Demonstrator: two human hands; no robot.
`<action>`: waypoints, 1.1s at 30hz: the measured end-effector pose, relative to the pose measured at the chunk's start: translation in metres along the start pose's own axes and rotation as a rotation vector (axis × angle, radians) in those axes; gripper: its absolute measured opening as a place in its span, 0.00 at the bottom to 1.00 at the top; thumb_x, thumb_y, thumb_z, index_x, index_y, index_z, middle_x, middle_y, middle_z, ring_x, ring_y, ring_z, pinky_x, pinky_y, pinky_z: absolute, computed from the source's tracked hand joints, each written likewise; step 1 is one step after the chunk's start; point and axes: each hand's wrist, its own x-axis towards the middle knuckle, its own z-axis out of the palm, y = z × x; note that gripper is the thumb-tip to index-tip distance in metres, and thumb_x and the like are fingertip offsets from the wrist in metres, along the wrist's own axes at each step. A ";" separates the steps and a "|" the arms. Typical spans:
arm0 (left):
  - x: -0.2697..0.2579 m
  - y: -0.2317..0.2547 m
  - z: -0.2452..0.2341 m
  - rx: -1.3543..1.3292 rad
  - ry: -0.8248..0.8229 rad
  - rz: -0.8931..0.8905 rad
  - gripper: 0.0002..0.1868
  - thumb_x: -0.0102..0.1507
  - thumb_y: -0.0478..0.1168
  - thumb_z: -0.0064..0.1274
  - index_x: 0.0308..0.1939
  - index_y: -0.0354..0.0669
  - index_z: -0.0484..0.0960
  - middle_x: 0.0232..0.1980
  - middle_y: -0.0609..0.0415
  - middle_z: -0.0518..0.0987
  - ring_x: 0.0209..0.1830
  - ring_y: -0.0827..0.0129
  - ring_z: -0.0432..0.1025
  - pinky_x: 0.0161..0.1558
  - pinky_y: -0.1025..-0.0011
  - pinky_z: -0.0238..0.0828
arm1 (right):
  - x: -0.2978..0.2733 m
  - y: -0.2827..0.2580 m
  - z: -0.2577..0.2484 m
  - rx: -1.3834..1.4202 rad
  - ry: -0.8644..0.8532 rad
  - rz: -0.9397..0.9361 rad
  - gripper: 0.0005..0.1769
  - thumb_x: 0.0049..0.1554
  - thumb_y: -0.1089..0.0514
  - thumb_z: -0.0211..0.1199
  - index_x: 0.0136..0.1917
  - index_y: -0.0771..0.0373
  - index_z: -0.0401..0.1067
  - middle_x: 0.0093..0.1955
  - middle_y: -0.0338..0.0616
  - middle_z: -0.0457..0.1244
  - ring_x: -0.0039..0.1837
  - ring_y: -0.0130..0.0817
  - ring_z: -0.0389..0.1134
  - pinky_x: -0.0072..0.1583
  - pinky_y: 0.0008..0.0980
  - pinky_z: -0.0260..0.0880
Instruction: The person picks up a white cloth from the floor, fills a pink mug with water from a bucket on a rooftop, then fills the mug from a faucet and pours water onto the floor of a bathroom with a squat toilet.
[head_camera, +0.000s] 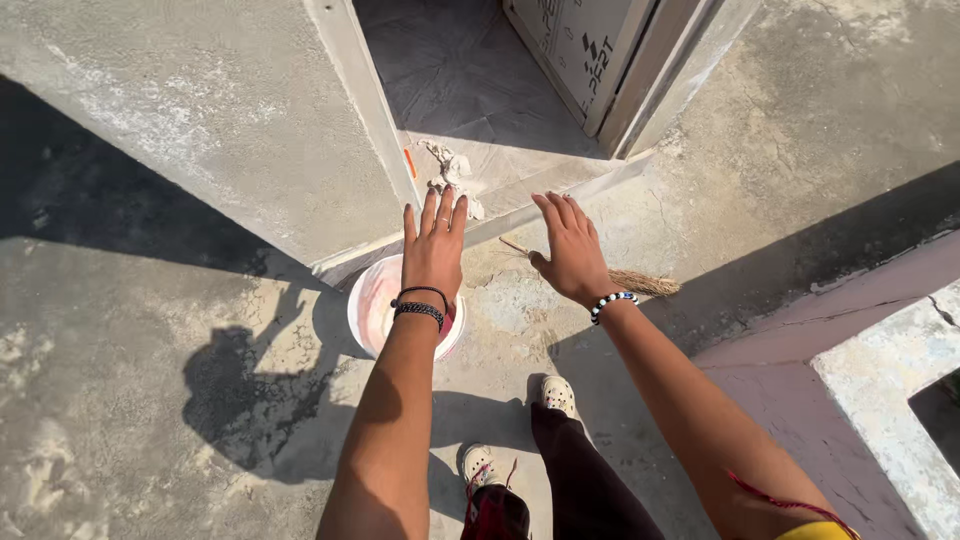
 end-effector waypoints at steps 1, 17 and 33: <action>-0.018 -0.019 0.010 0.041 -0.044 -0.046 0.45 0.56 0.32 0.57 0.77 0.45 0.58 0.80 0.48 0.56 0.80 0.55 0.49 0.75 0.48 0.41 | -0.001 -0.009 0.019 0.004 -0.087 -0.021 0.51 0.50 0.57 0.71 0.80 0.56 0.47 0.81 0.53 0.46 0.83 0.55 0.41 0.78 0.54 0.44; -0.162 -0.068 0.257 -0.113 -0.282 -0.714 0.32 0.64 0.35 0.51 0.73 0.48 0.65 0.73 0.44 0.69 0.67 0.54 0.68 0.68 0.50 0.59 | 0.044 0.038 0.398 -0.023 -0.693 -0.180 0.37 0.51 0.60 0.67 0.73 0.64 0.60 0.67 0.61 0.59 0.68 0.61 0.60 0.68 0.51 0.64; -0.107 -0.100 0.546 -0.185 -0.130 -0.641 0.32 0.58 0.35 0.58 0.66 0.49 0.68 0.64 0.48 0.75 0.56 0.58 0.75 0.59 0.56 0.70 | 0.095 0.187 0.781 0.518 -0.699 1.025 0.27 0.59 0.59 0.58 0.68 0.69 0.54 0.60 0.57 0.60 0.53 0.48 0.69 0.46 0.50 0.76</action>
